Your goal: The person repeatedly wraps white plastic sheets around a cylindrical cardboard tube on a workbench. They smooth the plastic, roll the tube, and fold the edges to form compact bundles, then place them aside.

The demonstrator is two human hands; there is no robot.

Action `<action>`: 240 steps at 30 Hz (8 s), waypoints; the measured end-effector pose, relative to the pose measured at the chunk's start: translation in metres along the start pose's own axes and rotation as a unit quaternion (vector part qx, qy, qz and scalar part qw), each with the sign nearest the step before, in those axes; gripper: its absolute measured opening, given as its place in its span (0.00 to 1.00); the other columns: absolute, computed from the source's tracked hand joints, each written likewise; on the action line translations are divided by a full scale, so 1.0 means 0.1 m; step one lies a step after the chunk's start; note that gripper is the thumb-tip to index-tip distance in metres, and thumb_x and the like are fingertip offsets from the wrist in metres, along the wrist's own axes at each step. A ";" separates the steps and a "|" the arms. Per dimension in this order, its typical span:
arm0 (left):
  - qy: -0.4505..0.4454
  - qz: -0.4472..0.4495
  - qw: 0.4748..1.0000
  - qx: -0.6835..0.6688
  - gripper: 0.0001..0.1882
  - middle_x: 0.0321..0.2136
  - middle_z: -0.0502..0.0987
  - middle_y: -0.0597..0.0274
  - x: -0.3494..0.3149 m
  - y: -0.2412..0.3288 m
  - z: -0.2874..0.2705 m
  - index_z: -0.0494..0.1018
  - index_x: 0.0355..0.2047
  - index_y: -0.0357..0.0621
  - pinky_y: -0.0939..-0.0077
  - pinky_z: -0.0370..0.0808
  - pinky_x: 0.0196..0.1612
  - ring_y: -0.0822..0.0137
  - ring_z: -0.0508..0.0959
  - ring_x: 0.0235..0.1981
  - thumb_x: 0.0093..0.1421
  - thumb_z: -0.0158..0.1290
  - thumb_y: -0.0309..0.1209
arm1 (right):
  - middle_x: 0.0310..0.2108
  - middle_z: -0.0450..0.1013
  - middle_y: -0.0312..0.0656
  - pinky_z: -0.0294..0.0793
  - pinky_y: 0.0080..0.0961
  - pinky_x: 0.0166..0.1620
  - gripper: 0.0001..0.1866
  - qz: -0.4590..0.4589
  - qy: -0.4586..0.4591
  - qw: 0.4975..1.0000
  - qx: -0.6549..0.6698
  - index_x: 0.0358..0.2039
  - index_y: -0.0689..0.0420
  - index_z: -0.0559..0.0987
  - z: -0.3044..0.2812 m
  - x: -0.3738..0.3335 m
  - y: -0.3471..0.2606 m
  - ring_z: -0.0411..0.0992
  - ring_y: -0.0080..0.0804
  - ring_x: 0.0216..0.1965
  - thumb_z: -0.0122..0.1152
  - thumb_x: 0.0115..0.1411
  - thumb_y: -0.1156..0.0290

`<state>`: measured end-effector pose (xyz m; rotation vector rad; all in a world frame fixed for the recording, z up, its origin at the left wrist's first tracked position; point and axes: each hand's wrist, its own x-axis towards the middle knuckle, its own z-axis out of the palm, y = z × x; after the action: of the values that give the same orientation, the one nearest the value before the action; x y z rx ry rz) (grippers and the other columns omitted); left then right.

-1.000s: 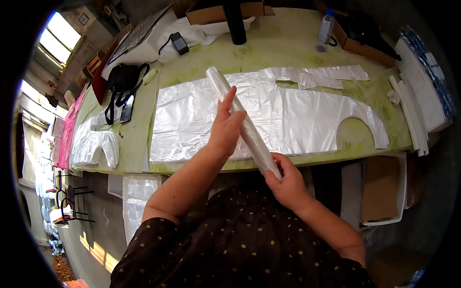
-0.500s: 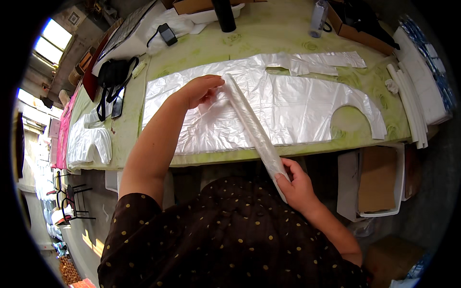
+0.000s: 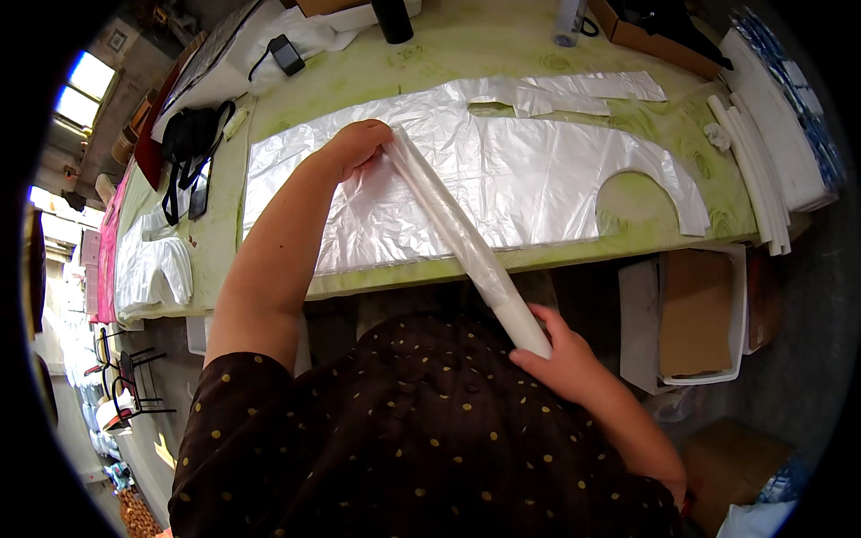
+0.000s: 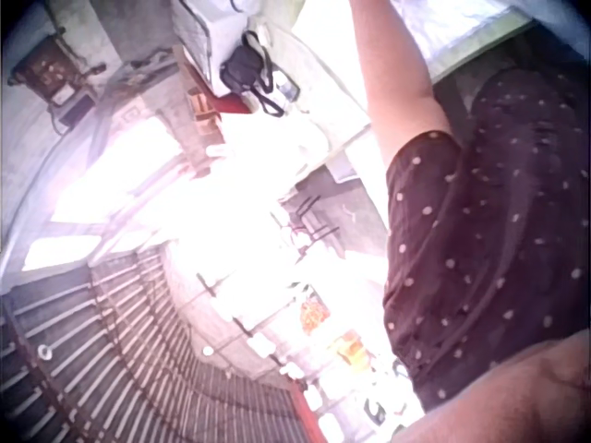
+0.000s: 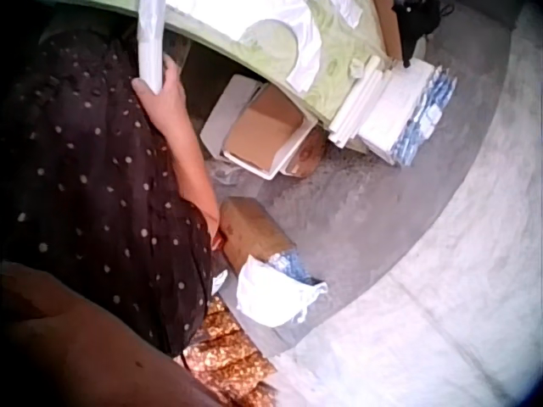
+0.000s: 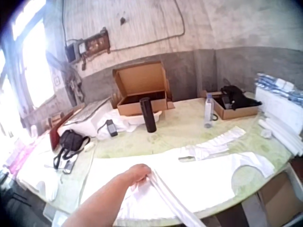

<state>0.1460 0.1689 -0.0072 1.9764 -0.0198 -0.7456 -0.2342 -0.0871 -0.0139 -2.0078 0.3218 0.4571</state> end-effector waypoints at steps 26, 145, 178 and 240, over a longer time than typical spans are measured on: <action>-0.080 0.494 0.732 0.462 0.50 0.72 0.54 0.48 -1.39 -0.75 0.90 0.56 0.71 0.42 0.46 0.48 0.74 0.47 0.49 0.75 0.53 0.64 0.47 | 0.47 0.75 0.46 0.73 0.34 0.54 0.27 -0.137 0.136 0.973 -0.127 0.55 0.59 0.75 -1.03 0.11 0.21 0.74 0.40 0.48 0.71 0.56 0.66; -0.135 -0.070 0.893 -0.424 0.26 0.57 0.73 0.56 -1.95 -1.59 1.22 0.64 0.63 0.43 0.65 0.73 0.55 0.63 0.76 0.53 0.72 0.50 0.44 | 0.40 0.75 0.47 0.72 0.43 0.51 0.24 -0.263 0.065 0.909 -0.318 0.53 0.51 0.80 0.27 1.13 -0.91 0.72 0.50 0.46 0.63 0.55 0.61; 0.445 0.140 0.883 -0.059 0.07 0.29 0.79 0.72 -2.95 -2.77 -1.38 0.81 0.36 0.43 0.80 0.73 0.37 0.77 0.75 0.32 0.60 0.53 0.24 | 0.37 0.72 0.32 0.71 0.15 0.39 0.11 -0.196 -0.044 0.946 0.254 0.50 0.58 0.74 1.03 0.79 -0.51 0.69 0.16 0.34 0.57 0.68 0.78; -0.027 0.447 0.832 0.327 0.21 0.52 0.78 0.53 -0.98 0.29 1.68 0.78 0.51 0.46 0.60 0.74 0.56 0.50 0.77 0.52 0.59 0.61 0.38 | 0.57 0.74 0.50 0.75 0.29 0.54 0.20 -0.218 0.146 0.960 0.101 0.56 0.60 0.77 -0.08 0.85 -0.15 0.76 0.40 0.52 0.60 0.63 0.72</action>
<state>-0.0106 0.0511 0.0094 2.2153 -1.2990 -0.1468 -0.1508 -0.0896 -0.0368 -1.8709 0.0912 -0.1467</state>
